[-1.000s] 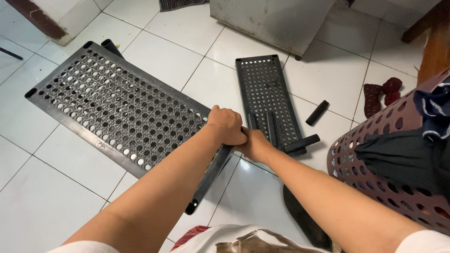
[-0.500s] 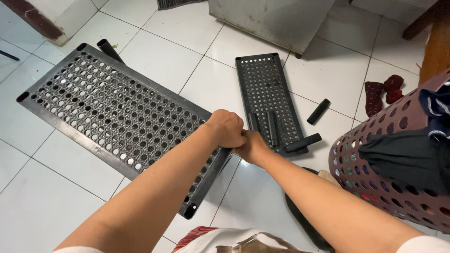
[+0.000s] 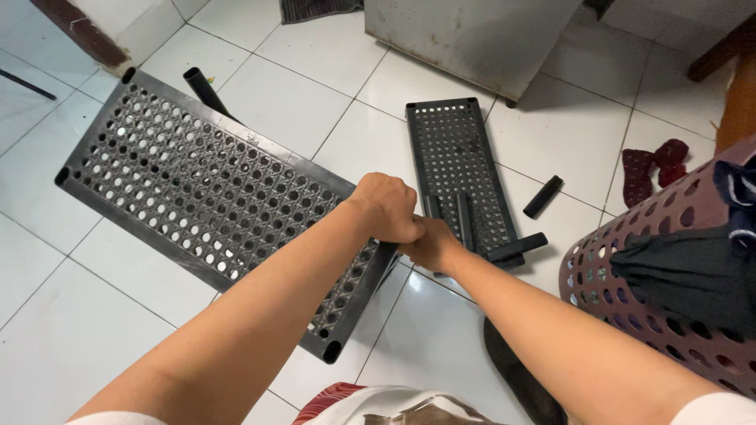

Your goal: The person removes shoes from a plastic shoe rack, then disassembles a black plastic stool by detaching the perforated seat panels and removing the four leg tubes one by one. The components are placed on the floor as they are removed.

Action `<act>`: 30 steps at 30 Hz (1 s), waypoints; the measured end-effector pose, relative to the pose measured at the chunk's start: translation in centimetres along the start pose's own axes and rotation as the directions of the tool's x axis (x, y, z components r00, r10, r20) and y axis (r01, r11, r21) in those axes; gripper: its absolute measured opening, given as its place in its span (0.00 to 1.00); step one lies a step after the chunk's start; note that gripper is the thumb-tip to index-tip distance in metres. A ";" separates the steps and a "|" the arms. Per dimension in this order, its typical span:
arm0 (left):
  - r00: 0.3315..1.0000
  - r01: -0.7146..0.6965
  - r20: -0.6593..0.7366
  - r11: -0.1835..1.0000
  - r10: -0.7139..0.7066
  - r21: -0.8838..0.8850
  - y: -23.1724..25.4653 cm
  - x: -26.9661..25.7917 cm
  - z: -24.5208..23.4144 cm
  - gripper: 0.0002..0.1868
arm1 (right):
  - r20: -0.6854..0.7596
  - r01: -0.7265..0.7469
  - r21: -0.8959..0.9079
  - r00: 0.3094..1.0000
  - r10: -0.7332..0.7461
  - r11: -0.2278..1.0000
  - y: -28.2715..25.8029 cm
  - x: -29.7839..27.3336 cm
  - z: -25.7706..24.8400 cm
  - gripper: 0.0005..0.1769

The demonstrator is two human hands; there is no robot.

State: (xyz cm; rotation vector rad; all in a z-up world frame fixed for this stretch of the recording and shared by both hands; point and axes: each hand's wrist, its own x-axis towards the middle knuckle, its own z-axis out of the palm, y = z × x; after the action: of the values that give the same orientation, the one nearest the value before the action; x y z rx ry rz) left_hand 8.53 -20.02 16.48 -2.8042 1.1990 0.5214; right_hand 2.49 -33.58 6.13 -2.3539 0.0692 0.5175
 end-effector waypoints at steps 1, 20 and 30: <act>1.000 -0.009 -0.015 1.000 0.009 0.006 -0.3 -0.3 -0.3 0.26 | 0.051 -0.057 0.051 0.997 0.054 0.997 -0.4 0.1 -0.3 0.19; 0.989 0.113 -0.086 0.989 -0.121 -0.093 -0.9 -3.3 -0.5 0.29 | 0.488 -0.421 0.846 0.859 -0.156 0.327 -4.4 -3.9 1.7 0.19; 0.436 -0.052 -0.880 0.971 -0.188 -0.234 -2.4 -6.8 -2.2 0.22 | 0.218 -0.208 0.969 0.973 -0.069 0.135 1.2 -1.9 -6.8 0.08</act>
State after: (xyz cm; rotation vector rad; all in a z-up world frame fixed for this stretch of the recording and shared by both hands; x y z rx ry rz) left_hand 6.47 -14.04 20.56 -3.3591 1.0909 -1.1430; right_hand 2.86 -39.13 10.67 -0.8899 0.3279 0.5142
